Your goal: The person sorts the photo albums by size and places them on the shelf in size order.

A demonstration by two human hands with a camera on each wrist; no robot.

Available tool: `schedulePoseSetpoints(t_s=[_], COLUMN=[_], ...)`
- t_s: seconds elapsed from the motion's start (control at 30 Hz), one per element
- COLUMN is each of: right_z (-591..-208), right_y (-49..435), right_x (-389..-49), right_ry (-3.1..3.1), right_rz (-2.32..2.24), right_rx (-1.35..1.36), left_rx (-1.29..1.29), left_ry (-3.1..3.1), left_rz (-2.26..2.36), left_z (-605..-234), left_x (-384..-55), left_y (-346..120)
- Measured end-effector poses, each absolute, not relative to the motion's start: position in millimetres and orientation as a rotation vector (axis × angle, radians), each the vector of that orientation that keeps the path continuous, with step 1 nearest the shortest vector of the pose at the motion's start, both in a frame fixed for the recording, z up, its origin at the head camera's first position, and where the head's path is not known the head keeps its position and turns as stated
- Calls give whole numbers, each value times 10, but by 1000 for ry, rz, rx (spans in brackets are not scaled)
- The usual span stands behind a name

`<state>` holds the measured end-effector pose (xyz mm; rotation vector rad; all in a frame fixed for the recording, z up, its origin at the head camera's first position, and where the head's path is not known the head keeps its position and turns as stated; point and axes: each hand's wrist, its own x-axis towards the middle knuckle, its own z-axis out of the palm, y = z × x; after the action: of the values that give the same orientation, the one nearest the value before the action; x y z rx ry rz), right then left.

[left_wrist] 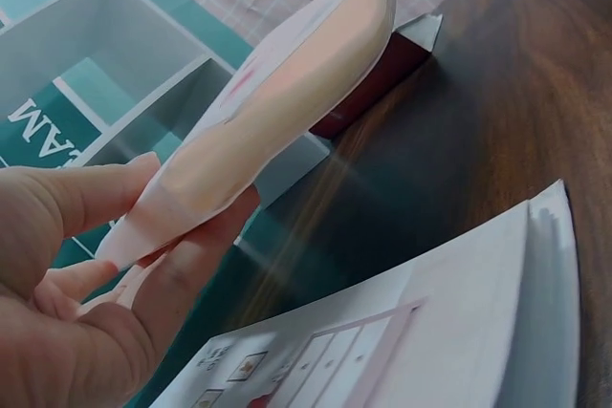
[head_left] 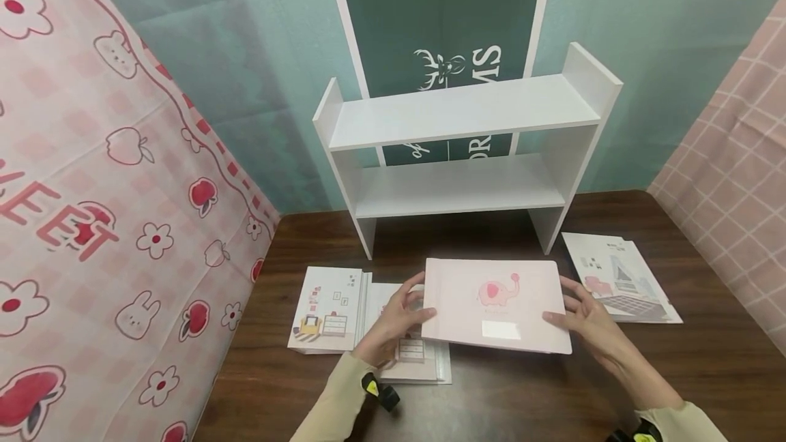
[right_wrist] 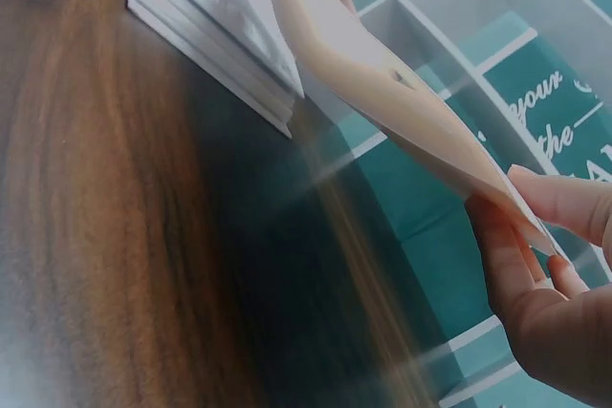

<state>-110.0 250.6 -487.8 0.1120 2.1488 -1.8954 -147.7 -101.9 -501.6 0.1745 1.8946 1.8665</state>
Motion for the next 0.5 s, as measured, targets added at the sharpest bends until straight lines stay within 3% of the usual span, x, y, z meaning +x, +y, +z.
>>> schedulePoseSetpoints(t_s=[0.5], right_z=[-4755], right_y=[2423], right_x=[-1157], right_ry=[2215], right_rz=[-1859], right_rx=[93], left_rx=[233], left_ry=[1983], left_rz=[1865], left_z=[-4999], left_x=[-1483], left_y=[-1098])
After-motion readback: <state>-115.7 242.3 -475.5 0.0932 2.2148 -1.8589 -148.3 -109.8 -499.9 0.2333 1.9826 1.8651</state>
